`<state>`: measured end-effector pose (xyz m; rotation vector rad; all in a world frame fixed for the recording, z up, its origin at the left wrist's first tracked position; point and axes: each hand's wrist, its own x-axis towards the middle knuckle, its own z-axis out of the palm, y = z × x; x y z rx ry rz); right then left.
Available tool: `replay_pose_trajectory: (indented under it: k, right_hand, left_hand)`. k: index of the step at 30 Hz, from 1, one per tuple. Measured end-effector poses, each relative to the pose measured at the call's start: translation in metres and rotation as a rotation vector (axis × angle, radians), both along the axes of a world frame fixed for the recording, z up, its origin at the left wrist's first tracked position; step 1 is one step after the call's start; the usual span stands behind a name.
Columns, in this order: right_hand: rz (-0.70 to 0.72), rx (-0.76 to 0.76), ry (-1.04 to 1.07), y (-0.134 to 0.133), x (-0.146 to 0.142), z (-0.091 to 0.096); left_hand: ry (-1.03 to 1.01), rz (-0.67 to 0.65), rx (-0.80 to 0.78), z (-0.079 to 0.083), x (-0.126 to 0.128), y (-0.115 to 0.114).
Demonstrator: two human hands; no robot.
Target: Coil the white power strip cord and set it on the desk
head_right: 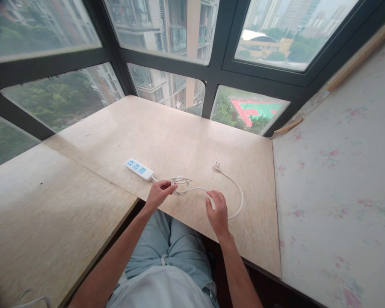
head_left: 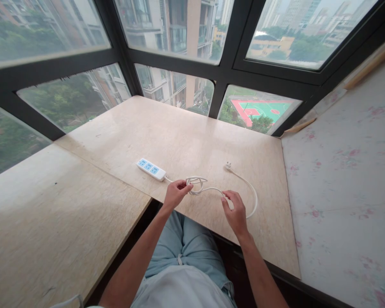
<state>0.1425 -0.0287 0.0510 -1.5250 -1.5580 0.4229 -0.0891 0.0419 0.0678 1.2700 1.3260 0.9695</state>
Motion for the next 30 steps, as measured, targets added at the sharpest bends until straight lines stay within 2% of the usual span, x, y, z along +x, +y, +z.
replay_pose_trajectory:
  k: [5, 10, 16, 20, 23, 30]
  right_hand:
    - [0.186, -0.022, 0.065, -0.002, -0.035, 0.014]
    - [0.205, 0.018, 0.043, 0.016, -0.054, 0.015]
    - [0.130, 0.147, -0.257, 0.029, -0.056, 0.013]
    - [0.115, 0.149, -0.383, 0.030, -0.054, 0.012]
    - [0.120, 0.118, -0.451, 0.032, -0.052, 0.013]
    - [0.227, 0.118, -0.658, 0.037, -0.044, 0.014]
  left_hand:
    - [-0.046, -0.022, 0.022, 0.011, 0.013, 0.009]
    - [-0.179, -0.029, -0.031, 0.022, 0.021, 0.012]
    - [-0.271, 0.011, -0.090, 0.025, 0.023, 0.011]
    - [-0.285, 0.013, -0.109, 0.023, 0.025, 0.010]
    - [-0.247, -0.004, -0.091, 0.021, 0.025, 0.008]
    - [-0.076, -0.056, -0.046, 0.015, 0.021, 0.007]
